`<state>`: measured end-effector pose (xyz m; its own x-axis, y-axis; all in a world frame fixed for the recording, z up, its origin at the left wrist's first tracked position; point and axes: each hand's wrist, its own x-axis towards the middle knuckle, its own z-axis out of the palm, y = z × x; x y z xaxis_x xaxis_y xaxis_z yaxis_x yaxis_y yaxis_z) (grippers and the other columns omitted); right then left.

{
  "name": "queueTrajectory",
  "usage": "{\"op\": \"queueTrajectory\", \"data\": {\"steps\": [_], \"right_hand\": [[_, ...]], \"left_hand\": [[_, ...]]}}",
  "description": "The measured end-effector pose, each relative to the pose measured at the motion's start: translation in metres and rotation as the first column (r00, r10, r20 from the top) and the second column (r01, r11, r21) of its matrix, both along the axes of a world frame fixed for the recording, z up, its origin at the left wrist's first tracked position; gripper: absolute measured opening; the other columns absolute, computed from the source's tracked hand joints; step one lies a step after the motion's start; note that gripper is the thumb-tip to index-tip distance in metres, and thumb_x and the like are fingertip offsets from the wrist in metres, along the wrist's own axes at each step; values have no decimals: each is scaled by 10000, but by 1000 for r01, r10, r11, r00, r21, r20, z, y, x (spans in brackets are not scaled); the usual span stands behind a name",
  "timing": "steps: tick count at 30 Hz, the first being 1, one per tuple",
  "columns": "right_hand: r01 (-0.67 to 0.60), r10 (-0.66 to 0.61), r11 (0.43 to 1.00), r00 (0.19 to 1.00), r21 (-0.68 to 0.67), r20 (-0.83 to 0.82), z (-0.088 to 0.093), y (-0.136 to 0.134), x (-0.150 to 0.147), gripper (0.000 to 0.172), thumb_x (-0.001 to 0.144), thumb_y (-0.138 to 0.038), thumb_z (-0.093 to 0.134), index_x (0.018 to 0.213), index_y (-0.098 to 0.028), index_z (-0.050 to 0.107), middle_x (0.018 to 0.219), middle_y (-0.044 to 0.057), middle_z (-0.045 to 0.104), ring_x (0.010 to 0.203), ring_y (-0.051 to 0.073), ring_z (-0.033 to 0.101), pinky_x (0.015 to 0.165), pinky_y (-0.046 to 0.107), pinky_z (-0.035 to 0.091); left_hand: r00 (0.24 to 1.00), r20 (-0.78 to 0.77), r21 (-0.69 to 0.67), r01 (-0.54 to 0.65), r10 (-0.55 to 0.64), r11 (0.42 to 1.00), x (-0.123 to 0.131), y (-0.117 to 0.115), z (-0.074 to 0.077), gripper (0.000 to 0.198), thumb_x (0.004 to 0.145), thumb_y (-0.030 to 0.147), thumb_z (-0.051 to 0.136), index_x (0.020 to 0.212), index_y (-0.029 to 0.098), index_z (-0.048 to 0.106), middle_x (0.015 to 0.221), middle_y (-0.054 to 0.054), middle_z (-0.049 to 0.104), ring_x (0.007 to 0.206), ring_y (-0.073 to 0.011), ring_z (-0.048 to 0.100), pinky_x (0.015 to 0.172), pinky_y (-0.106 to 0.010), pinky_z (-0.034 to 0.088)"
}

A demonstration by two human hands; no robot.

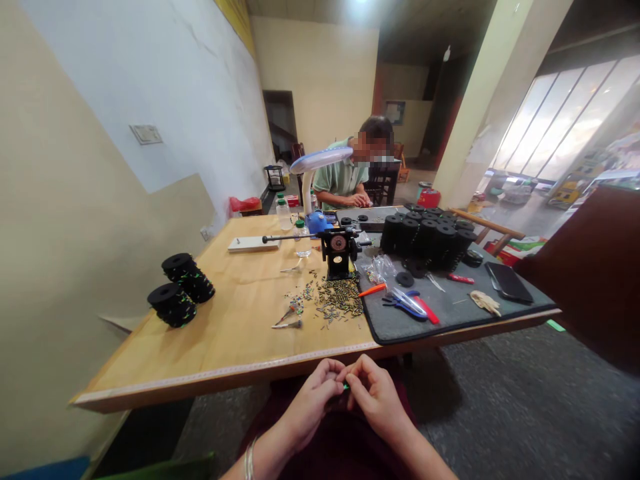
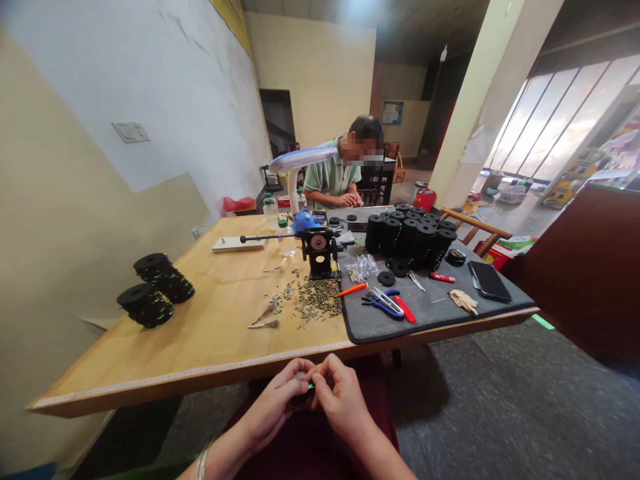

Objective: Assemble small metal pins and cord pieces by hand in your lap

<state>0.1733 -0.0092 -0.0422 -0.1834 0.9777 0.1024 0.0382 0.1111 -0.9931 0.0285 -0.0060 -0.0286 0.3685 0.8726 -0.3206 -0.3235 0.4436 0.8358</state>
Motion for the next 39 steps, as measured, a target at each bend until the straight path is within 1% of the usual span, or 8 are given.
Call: {"op": "queueTrajectory", "data": {"steps": [5,8,11,15,20,31,35,39], "right_hand": [[7,-9,1000,999,22,48,-3,-1,1,246,896,-404,516,791,-186,564,661,-15,592,460,103,550,461,210,434],[34,-45,995,992,95,115,0,-2,2,228,897,-370,517,762,-192,557,701,15,631,533,129,573,512,228,457],[33,-54,989,988,143,143,2,-4,0,212,898,-337,516,744,-196,553,721,29,647,619,153,596,580,244,476],[-14,6,997,995,82,99,3,-4,-2,227,902,-364,506,765,-191,559,686,5,622,502,115,560,500,222,445],[-3,3,1000,999,0,53,5,0,0,299,868,-456,540,743,-186,565,658,-6,630,430,100,555,444,209,425],[-11,10,998,1000,54,19,2,-3,2,245,902,-410,503,808,-192,562,655,-15,605,438,102,552,472,221,441],[1,-6,997,998,72,69,1,-3,0,236,904,-387,500,790,-189,556,705,-3,602,427,82,507,440,205,402],[5,-13,995,996,102,86,5,-2,-2,245,895,-394,508,766,-190,552,695,-3,585,450,85,484,435,202,385]], "left_hand": [[999,46,9,-5,5,1000,-1,0,0,228,616,114,570,830,192,563,783,18,570,764,-156,516,691,-266,414],[1000,-28,63,1,1,998,-1,1,2,169,689,191,635,838,187,554,792,8,592,777,-156,528,708,-262,397],[997,-74,93,39,-32,995,-1,1,3,195,687,209,657,843,186,542,777,8,594,746,-152,536,682,-261,388],[998,-64,76,27,-22,997,0,1,3,221,623,124,551,834,187,538,716,33,563,633,-122,496,613,-254,366],[999,-51,45,19,-16,999,-1,1,1,229,601,109,519,814,192,532,707,40,553,635,-119,498,601,-243,349],[999,16,-8,31,-31,999,-1,0,1,147,649,147,565,786,191,535,750,32,559,664,-117,517,629,-238,374],[999,30,22,37,-38,999,-1,0,0,171,639,116,545,795,185,532,747,29,561,666,-125,539,640,-254,403],[999,21,59,39,-40,997,1,0,3,151,690,179,602,811,188,511,736,21,567,663,-137,548,655,-281,430]]}}
